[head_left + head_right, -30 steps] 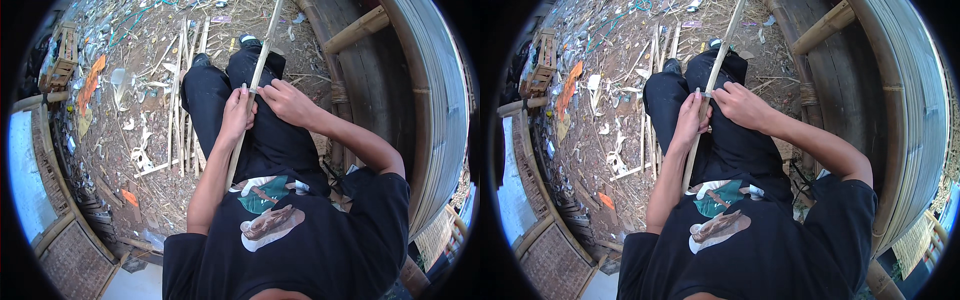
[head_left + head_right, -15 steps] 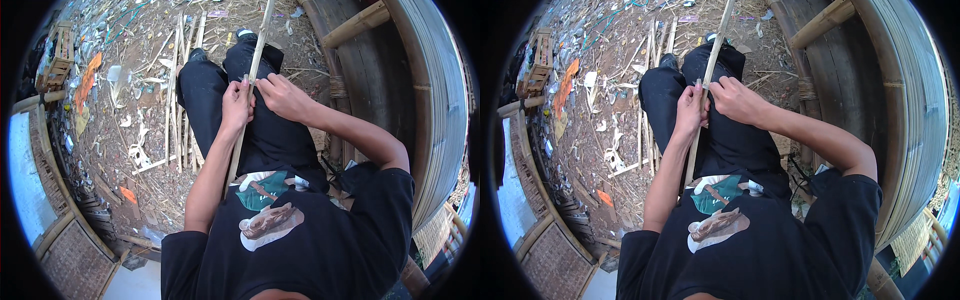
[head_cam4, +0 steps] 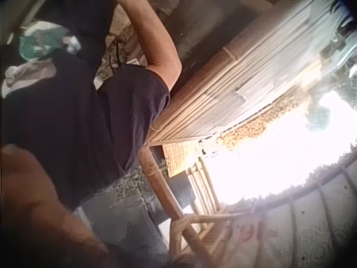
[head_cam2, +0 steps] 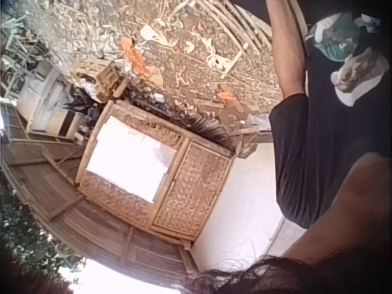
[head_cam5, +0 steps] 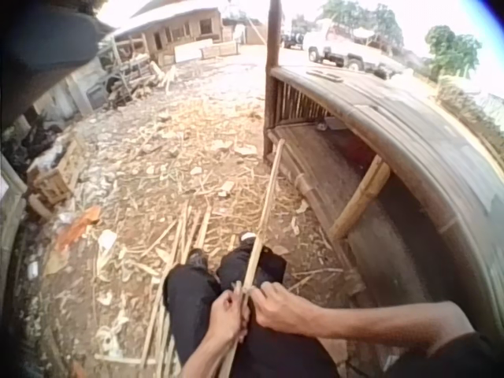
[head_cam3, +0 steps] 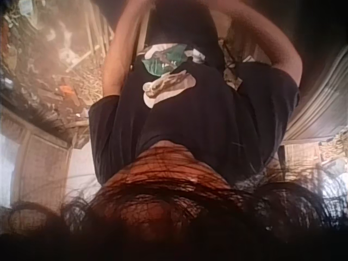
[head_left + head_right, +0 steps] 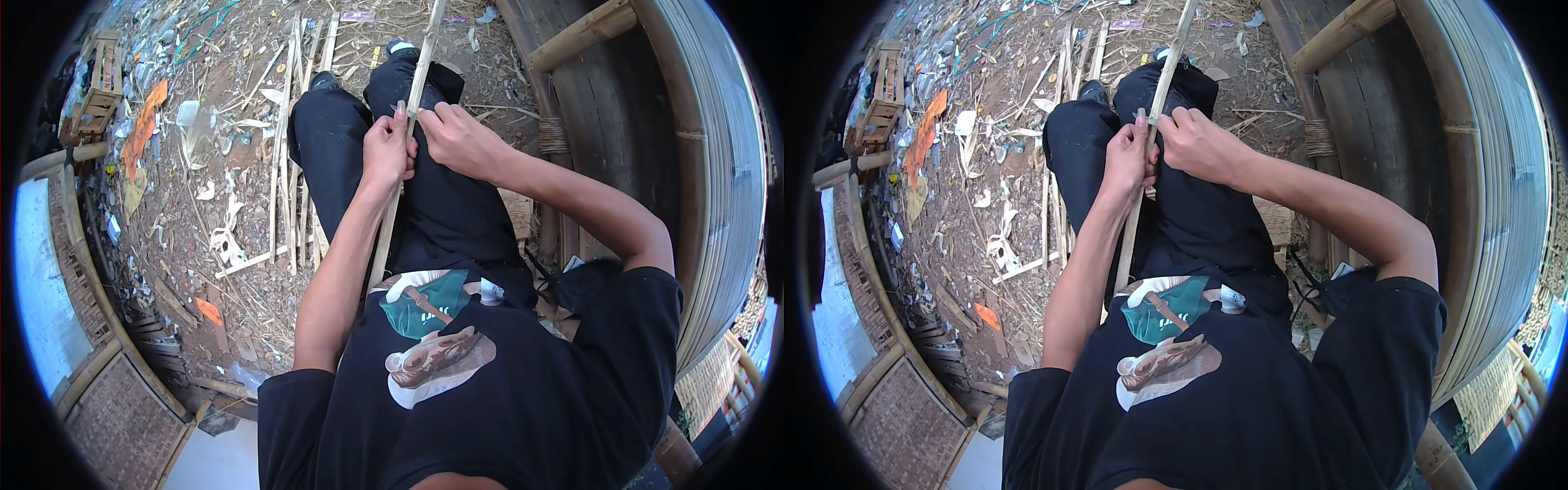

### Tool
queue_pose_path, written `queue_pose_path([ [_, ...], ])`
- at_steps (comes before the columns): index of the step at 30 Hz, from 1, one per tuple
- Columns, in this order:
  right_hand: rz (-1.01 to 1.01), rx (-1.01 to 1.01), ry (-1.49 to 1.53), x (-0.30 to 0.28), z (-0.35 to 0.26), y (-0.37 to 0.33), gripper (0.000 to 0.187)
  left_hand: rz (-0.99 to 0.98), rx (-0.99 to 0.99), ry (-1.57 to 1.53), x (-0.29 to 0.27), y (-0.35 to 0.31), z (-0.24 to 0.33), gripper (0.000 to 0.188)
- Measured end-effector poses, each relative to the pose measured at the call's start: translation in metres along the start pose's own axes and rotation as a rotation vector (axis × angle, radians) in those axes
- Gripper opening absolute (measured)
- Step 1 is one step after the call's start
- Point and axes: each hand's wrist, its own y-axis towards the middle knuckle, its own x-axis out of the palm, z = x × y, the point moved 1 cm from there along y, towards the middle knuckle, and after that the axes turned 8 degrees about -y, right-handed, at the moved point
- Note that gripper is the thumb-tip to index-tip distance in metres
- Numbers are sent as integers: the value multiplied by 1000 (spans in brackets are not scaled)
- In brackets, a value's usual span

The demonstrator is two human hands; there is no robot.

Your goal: The person shaves a thin bamboo strip using a small handheld blade. They hold the strip against their leg and repeatedly draw the blade along the surface to refine the edge.

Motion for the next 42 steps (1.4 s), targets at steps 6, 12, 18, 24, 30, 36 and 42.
queue_pose_path([
  [6,50,-71,-46,8,9,-1,26,22,-6,-2,2,1,2,36],
  [12,39,-75,-102,12,13,3,28,39,-16,-3,3,5,3,36],
  [18,43,-23,8,2,5,-5,38,5,32,11,-6,-5,-6,38],
  [24,113,-59,127,-7,7,-10,39,-126,0,-187,-11,-14,-3,39],
  [30,54,-12,55,1,5,-5,37,-129,2,-169,-9,-8,3,39],
  [36,-9,23,8,4,5,4,27,-77,31,-81,-7,-10,4,41],
  [42,1,5,-9,3,3,9,18,-125,12,-14,-13,0,12,47],
])
